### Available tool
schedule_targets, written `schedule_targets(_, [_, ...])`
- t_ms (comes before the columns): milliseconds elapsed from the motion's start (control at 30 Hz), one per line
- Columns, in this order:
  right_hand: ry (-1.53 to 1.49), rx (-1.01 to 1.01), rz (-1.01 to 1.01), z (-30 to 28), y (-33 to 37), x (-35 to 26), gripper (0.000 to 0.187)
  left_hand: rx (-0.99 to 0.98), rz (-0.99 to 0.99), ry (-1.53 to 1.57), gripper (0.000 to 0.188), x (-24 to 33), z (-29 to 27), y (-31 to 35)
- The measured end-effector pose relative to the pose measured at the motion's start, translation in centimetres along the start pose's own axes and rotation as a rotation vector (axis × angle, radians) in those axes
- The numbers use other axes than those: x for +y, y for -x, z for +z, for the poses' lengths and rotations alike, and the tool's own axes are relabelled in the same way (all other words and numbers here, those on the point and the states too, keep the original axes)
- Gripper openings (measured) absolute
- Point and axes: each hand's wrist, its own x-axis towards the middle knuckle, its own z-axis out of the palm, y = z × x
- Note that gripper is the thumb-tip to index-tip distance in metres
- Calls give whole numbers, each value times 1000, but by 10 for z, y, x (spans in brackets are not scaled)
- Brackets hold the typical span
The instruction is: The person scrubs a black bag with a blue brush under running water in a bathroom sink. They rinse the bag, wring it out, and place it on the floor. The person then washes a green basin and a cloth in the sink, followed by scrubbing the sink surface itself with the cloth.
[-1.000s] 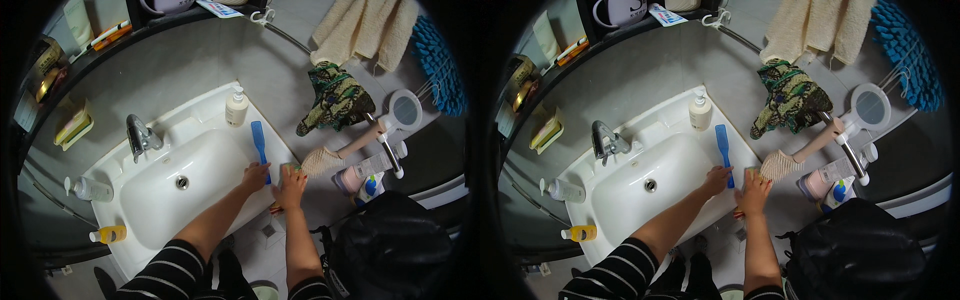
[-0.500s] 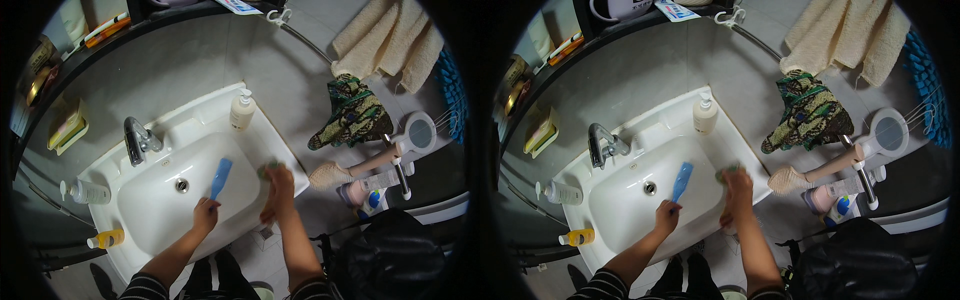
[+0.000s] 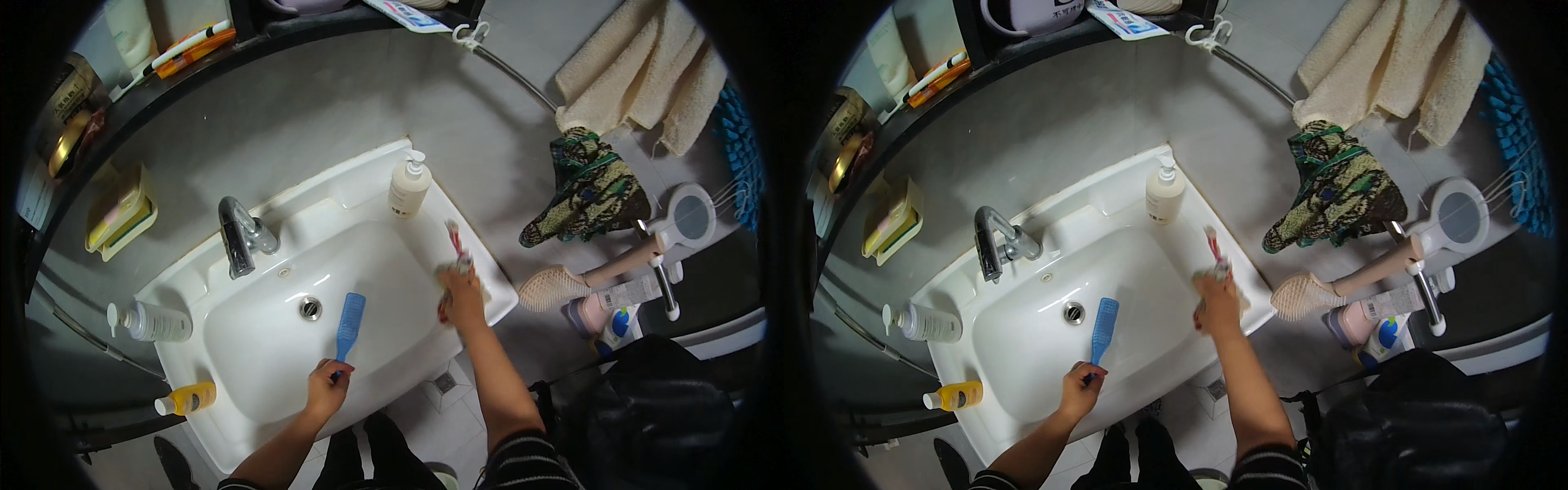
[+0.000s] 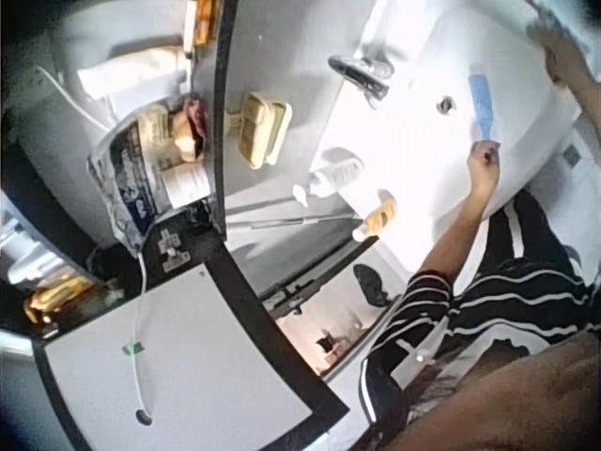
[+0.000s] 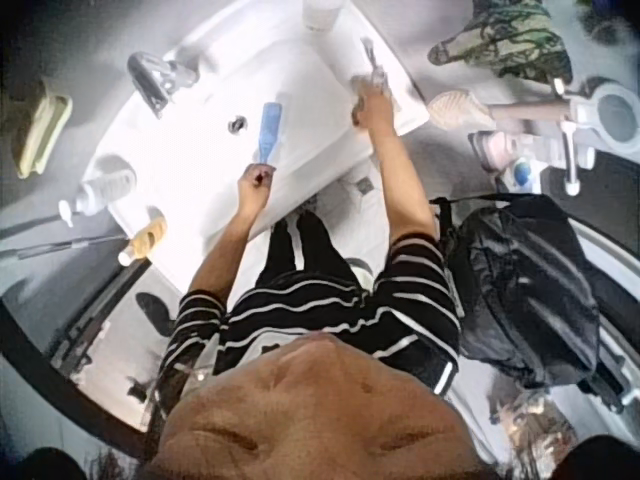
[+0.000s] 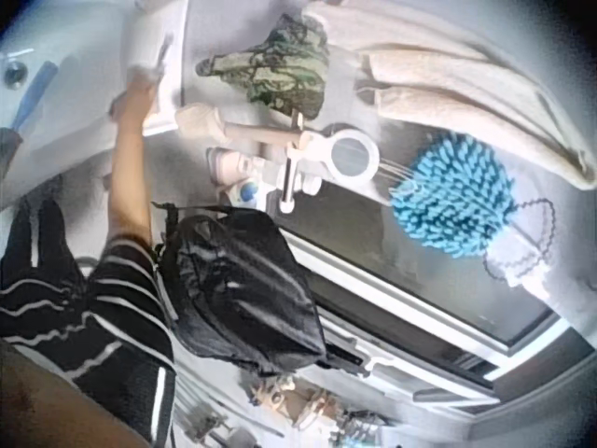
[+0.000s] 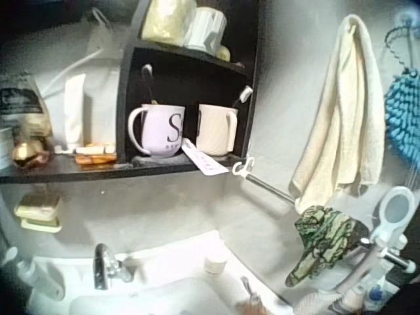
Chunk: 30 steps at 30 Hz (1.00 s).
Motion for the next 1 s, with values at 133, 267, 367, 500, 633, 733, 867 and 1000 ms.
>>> schedule_targets(133, [-290, -333, -290, -16, 52, -1, 40, -80, 11, -10, 9, 7, 12, -6])
schedule_targets(267, [82, -117, 64, -45, -17, -9, 29, -155, 7, -41, 8, 21, 25, -13])
schedule_targets(367, [332, 352, -61, -41, -30, 31, 22, -179, -27, 0, 8, 23, 34, -17])
schedule_targets(500, [472, 162, 220, -8, 26, 22, 29, -181, -67, 46, 8, 16, 35, -13])
schedule_targets(633, [359, -96, 41, 25, 81, -30, 23, -201, -98, 84, 8, 15, 32, -9])
schedule_targets(733, [84, -439, -190, 14, 94, -96, 31, -137, -122, 105, 8, 9, 12, -6])
schedule_targets(867, [-49, -515, -192, -46, 19, -60, 42, -81, -145, 150, 7, 12, -18, 2])
schedule_targets(1000, [157, 176, 69, -24, 2, 68, 36, -109, -183, 226, 6, 7, -19, 8])
